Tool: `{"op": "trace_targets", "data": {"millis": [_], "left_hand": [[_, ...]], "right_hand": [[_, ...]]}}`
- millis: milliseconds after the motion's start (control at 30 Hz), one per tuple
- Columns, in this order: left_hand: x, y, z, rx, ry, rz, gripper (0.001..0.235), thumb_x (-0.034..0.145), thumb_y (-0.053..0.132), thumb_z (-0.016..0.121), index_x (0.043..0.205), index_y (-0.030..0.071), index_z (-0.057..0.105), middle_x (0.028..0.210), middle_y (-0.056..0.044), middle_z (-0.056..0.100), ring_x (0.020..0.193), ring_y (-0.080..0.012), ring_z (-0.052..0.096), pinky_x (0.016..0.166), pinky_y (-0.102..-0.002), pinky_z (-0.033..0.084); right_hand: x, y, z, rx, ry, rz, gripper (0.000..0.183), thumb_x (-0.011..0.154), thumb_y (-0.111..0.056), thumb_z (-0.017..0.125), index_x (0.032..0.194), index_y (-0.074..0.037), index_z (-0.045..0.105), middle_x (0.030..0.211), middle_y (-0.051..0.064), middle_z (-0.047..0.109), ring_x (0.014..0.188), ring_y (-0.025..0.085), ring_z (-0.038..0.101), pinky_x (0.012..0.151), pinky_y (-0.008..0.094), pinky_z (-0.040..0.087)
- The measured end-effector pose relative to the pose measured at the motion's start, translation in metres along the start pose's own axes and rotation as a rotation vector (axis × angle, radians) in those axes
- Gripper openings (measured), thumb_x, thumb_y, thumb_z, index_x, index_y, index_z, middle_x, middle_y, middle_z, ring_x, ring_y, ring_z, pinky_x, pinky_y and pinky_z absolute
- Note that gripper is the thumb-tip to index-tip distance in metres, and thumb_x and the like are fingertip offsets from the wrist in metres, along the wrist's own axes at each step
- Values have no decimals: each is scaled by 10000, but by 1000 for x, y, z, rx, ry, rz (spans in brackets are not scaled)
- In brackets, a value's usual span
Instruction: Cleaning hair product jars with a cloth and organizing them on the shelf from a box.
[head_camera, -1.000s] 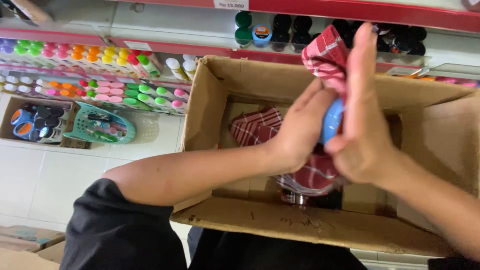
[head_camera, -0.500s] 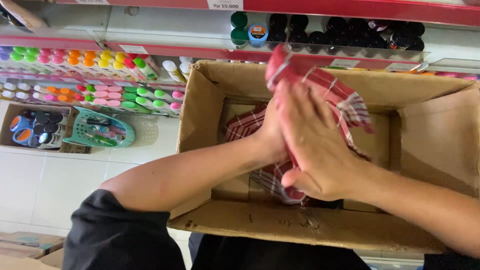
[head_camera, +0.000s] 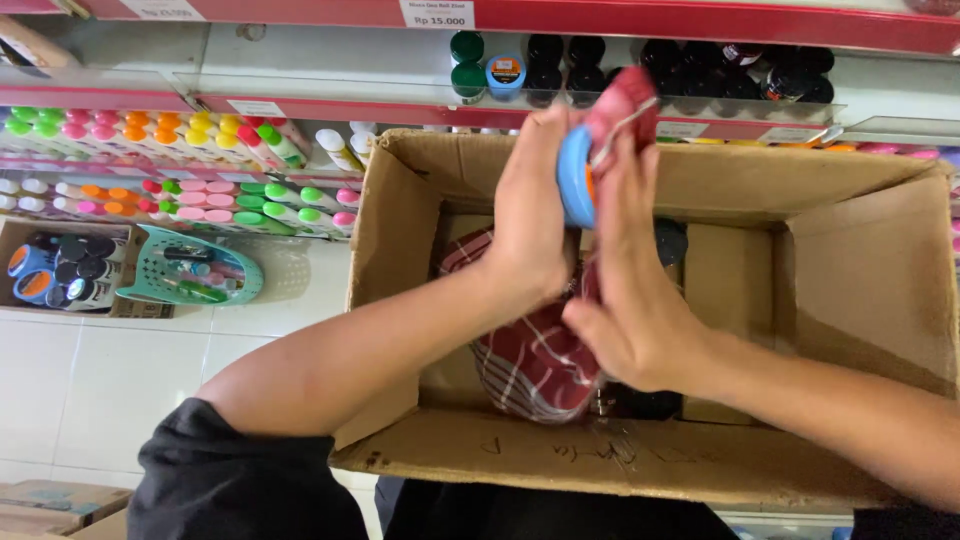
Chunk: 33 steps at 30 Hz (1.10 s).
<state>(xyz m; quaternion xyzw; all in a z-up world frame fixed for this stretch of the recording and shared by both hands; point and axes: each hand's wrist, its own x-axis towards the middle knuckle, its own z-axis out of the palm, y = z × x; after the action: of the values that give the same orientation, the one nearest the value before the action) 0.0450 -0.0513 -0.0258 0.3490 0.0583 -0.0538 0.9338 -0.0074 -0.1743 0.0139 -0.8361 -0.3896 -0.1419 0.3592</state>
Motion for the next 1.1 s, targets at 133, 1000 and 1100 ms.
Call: {"op": "trace_targets", "data": {"millis": [133, 1000, 1100], "left_hand": [[12, 1, -19, -369, -97, -289, 271, 1107, 388, 491, 1141, 151, 618, 1055, -14, 650, 968, -166, 637, 908, -342, 532], [-35, 25, 19, 704, -354, 390, 230, 1143, 185, 384, 1249, -18, 358, 1180, -147, 409, 1095, -190, 449, 1050, -324, 430], [-34, 37, 18, 898, -470, 642, 209, 1158, 169, 430, 1237, -12, 363, 1180, -153, 395, 1069, -216, 438, 1033, -340, 408]], "right_hand": [[-3, 18, -13, -121, -312, -206, 835, 940, -275, 545, 1641, -80, 136, 1708, 134, 102, 1604, 314, 49, 1307, 593, 57], [-8, 63, -31, 116, -43, 194, 1043, 900, -860, 383, 1428, 39, 336, 1290, 197, 455, 1226, 306, 505, 1096, 443, 413], [-9, 52, -32, 327, -81, 306, 1021, 940, -867, 358, 1449, 18, 327, 1319, 118, 417, 1288, 208, 453, 1192, 386, 374]]}}
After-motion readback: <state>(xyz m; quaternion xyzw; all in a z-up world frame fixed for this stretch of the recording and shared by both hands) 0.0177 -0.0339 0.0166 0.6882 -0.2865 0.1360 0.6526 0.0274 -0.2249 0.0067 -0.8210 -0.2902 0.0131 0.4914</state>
